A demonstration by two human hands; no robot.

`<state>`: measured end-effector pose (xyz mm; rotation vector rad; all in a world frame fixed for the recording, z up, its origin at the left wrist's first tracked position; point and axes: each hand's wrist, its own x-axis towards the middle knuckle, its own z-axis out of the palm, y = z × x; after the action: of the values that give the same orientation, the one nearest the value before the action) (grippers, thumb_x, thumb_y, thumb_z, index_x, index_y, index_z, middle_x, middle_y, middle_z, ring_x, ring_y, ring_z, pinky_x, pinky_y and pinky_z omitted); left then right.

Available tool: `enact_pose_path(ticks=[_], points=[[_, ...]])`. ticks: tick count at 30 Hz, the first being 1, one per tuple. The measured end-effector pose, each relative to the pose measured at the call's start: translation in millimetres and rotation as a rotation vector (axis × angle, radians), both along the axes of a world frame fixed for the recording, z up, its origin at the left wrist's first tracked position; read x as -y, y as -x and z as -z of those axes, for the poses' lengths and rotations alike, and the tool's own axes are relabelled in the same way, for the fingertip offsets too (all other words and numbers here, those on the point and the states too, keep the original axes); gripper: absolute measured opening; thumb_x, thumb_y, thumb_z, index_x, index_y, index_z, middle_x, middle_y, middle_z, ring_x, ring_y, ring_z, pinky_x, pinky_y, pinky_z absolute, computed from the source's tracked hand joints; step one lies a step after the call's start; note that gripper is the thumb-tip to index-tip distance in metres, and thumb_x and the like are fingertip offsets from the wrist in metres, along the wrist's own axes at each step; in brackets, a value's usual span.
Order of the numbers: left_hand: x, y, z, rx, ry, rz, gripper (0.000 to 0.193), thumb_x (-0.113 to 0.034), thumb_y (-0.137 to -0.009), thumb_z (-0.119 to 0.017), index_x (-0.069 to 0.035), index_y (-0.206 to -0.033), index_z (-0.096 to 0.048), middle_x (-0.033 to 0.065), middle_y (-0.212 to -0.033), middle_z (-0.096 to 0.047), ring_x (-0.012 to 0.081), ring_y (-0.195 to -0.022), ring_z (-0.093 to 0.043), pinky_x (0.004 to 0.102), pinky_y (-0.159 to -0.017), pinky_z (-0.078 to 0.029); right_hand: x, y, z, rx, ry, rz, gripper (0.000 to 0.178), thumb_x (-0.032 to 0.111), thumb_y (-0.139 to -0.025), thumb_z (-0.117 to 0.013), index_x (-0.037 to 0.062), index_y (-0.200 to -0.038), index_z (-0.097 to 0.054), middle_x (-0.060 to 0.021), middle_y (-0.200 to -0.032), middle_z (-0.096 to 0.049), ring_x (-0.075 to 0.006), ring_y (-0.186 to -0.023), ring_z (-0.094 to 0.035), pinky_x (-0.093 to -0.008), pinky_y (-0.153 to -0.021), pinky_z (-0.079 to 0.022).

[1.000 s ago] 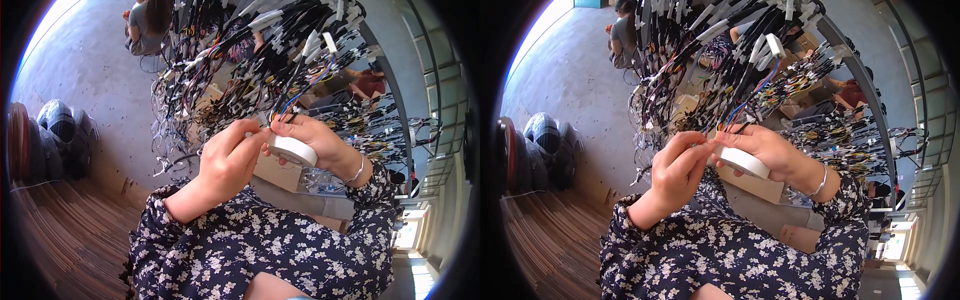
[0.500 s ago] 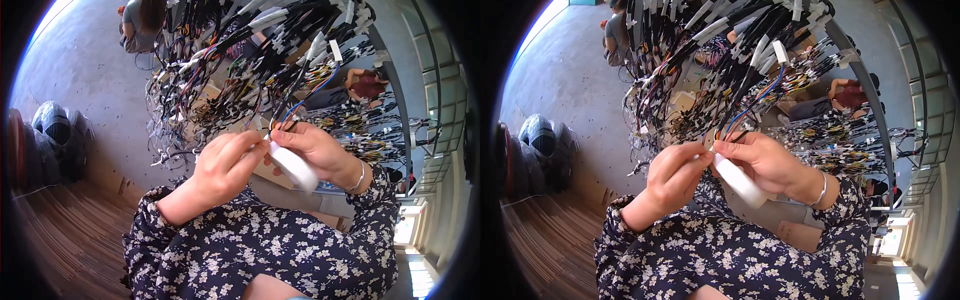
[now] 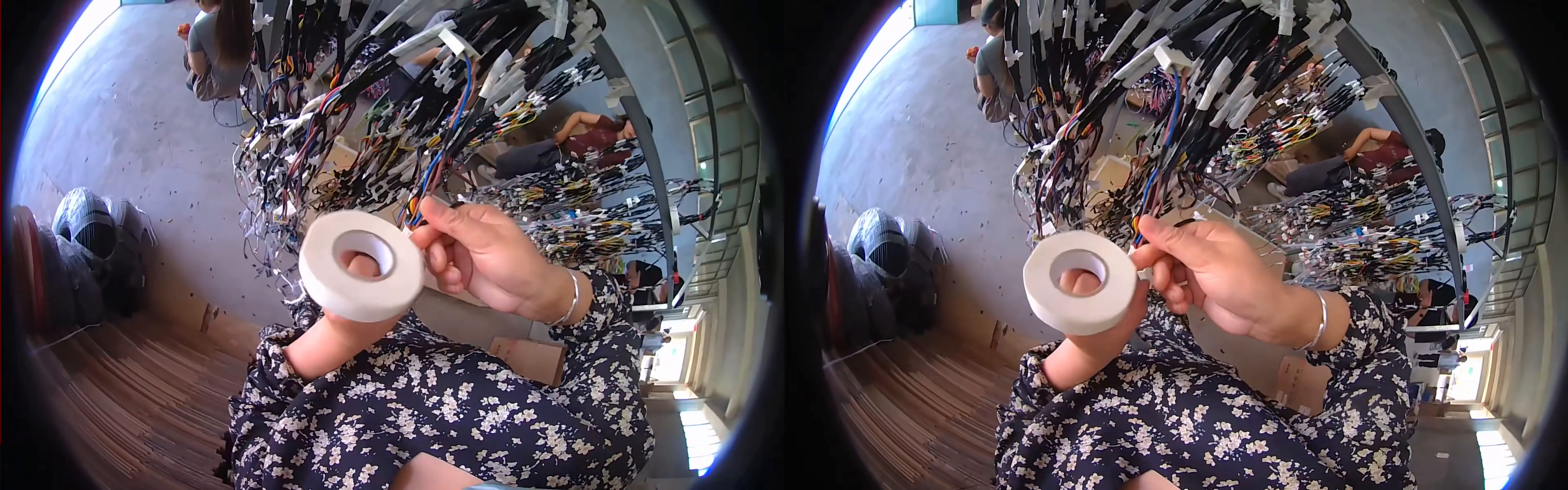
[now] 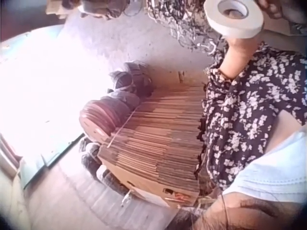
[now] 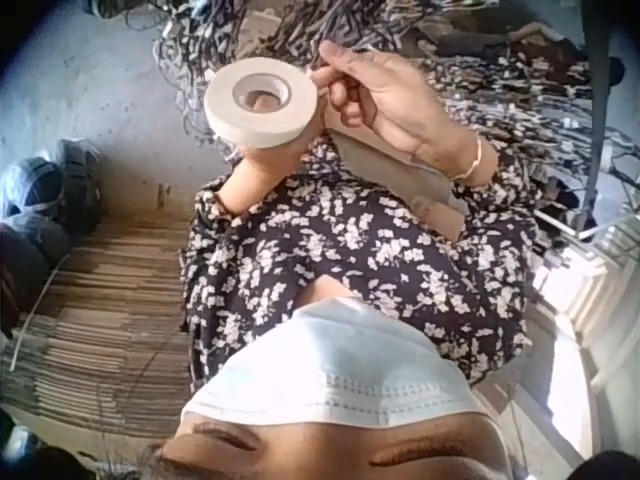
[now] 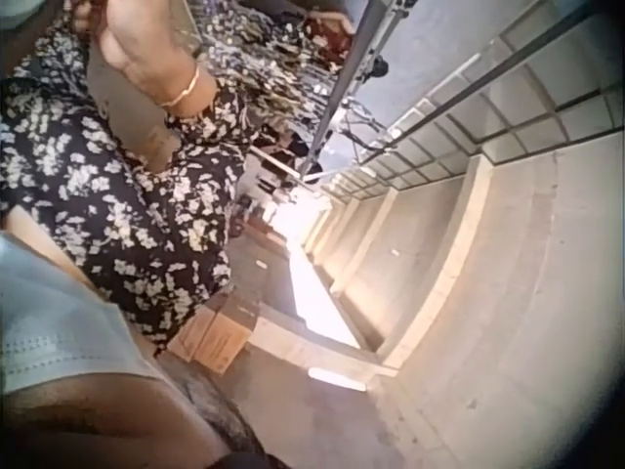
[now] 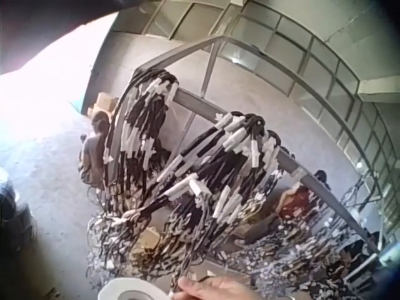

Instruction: The person measures a wiring harness with a ruler, then applies electrical tape to specific sections of the harness by hand.

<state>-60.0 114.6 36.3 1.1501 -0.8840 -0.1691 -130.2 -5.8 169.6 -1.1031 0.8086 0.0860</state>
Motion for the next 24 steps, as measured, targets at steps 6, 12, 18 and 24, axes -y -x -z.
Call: enact_pose_path(ticks=[6,12,18,24], points=[[0.8,-12.3,-10.3,0.191,0.152,-0.335,0.027,0.005,-0.073,-0.084,0.006,-0.094,-0.066,0.0124,-0.091,-0.069,0.0236,-0.076,-0.066,0.0340,-0.067,-0.051,-4.5,-9.1,22.2,0.167,-0.010,0.028,0.040,0.038,-0.101,-0.062,0.0075,-0.076,-0.054,0.0067,-0.060,-0.040,-0.0025,-0.050,-0.034,-0.0226,-0.045,-0.025],[7.5,-6.9,-11.2,0.096,0.143,-0.450,0.026,0.001,-0.077,-0.083,0.004,-0.097,-0.067,0.0108,-0.087,-0.072,0.0219,-0.075,-0.070,0.0339,-0.067,-0.056,-8.7,-12.4,42.3,0.426,0.265,-0.002,0.024,0.024,-0.100,-0.066,0.0049,-0.090,-0.056,0.0053,-0.069,-0.050,-0.0006,-0.055,-0.039,-0.0209,-0.048,-0.029],[5.6,-14.3,-18.7,-0.146,0.182,-0.221,0.093,0.007,-0.079,-0.078,-0.005,-0.149,-0.016,0.0225,-0.127,-0.057,0.0269,-0.107,-0.067,0.0337,-0.086,-0.057,-7.9,-6.0,54.6,0.523,0.366,0.050,0.018,0.021,-0.103,-0.061,0.0025,-0.101,-0.062,0.0031,-0.073,-0.056,-0.0030,-0.056,-0.046,-0.0208,-0.050,-0.036],[1.4,-33.9,-28.9,-0.025,0.017,-0.225,0.096,0.001,-0.077,-0.082,-0.004,-0.150,-0.019,0.0181,-0.130,-0.054,0.0262,-0.111,-0.063,0.0340,-0.093,-0.054,-3.5,-4.5,66.2,0.598,0.298,0.074,0.020,0.021,-0.103,-0.059,0.0012,-0.107,-0.062,0.0007,-0.071,-0.056,-0.0057,-0.053,-0.048,-0.0216,-0.049,-0.038]])
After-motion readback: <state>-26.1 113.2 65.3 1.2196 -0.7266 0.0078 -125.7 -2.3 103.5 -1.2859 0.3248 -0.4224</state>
